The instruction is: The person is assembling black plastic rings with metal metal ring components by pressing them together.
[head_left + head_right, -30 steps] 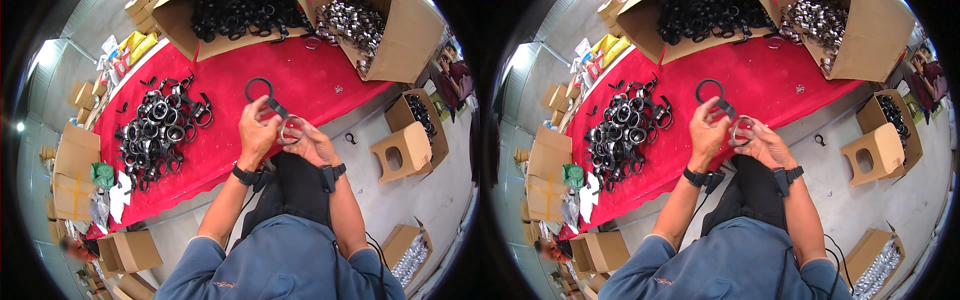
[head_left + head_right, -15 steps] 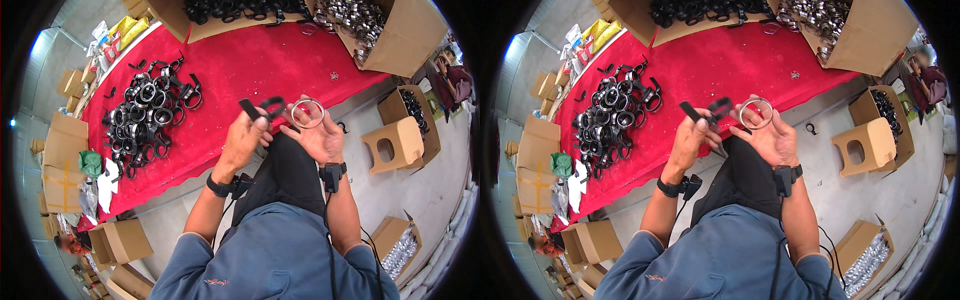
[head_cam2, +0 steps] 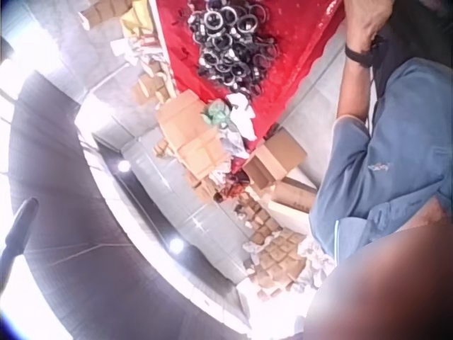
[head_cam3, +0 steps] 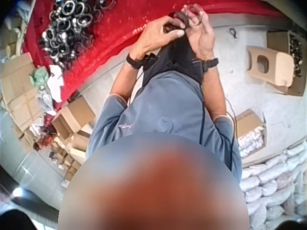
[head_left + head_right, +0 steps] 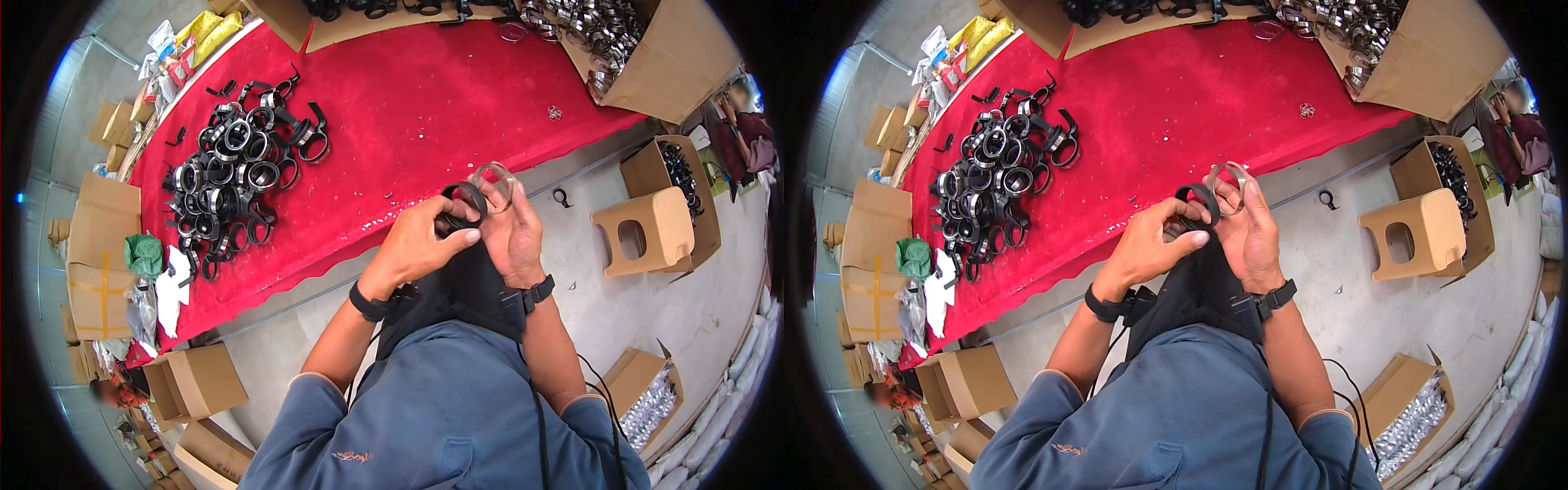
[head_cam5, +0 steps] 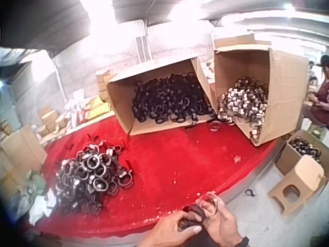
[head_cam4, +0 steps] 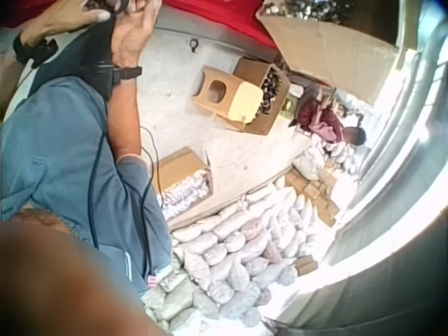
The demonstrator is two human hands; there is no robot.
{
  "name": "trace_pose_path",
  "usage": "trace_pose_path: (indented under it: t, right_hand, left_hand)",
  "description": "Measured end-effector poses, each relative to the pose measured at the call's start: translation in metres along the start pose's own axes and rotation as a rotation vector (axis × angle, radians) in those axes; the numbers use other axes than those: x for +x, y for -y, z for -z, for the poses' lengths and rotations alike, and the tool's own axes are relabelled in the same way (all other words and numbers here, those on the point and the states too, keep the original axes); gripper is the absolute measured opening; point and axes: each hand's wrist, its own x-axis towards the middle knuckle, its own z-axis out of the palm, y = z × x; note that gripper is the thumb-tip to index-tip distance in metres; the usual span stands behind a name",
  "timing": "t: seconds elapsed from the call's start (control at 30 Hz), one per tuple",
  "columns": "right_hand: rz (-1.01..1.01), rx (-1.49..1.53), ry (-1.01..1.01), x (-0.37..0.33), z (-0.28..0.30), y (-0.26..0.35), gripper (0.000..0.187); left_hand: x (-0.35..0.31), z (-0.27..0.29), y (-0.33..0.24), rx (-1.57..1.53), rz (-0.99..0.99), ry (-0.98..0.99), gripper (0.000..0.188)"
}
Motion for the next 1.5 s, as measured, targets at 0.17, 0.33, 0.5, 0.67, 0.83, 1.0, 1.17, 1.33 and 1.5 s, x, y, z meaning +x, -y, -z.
trace_pose_path:
  t: [0.17, 0.33, 0.5, 0.67, 0.83, 1.0, 1.17, 1.33, 1.5]
  right_hand:
    - [-0.075, -0.027, -0.050, -0.003, -0.004, -0.008, 0.057]
    - [-0.223, 0.109, -0.166, 0.003, 0.033, -0.003, 0.069]
    - [-0.364, 0.355, 0.108, 0.004, 0.053, 0.008, 0.066]
    - [-0.423, 0.254, -0.006, -0.006, 0.024, 0.024, 0.054]
    - [-0.377, 0.098, 0.179, -0.008, 0.035, 0.031, 0.056]
    - [-0.306, 0.023, 0.204, -0.012, 0.014, 0.035, 0.050]
    - [-0.276, -0.084, 0.173, -0.010, 0.008, 0.040, 0.038]
    - [-0.259, -0.010, 0.220, -0.009, 0.002, 0.042, 0.066]
    - [-0.247, 0.146, 0.253, -0.014, 0.021, 0.038, 0.079]
  left_hand:
    - [-0.001, -0.014, 0.005, 0.309, -0.155, -0.248, 0.040]
    - [-0.014, 0.000, -0.004, 0.127, -0.013, -0.107, 0.050]
    - [-0.016, 0.017, 0.019, -0.178, 0.022, 0.003, 0.070]
    - [-0.020, 0.026, 0.019, -0.496, 0.065, -0.028, 0.080]
    - [-0.025, 0.032, 0.013, -0.632, 0.062, 0.049, 0.094]
    - [-0.027, 0.027, 0.024, -0.769, 0.016, 0.083, 0.092]
    - [-0.025, 0.028, 0.029, -0.765, 0.047, 0.112, 0.090]
    - [-0.029, 0.023, 0.004, -0.649, 0.019, 0.021, 0.090]
    - [-0.034, 0.027, -0.005, -0.683, -0.019, 0.043, 0.087]
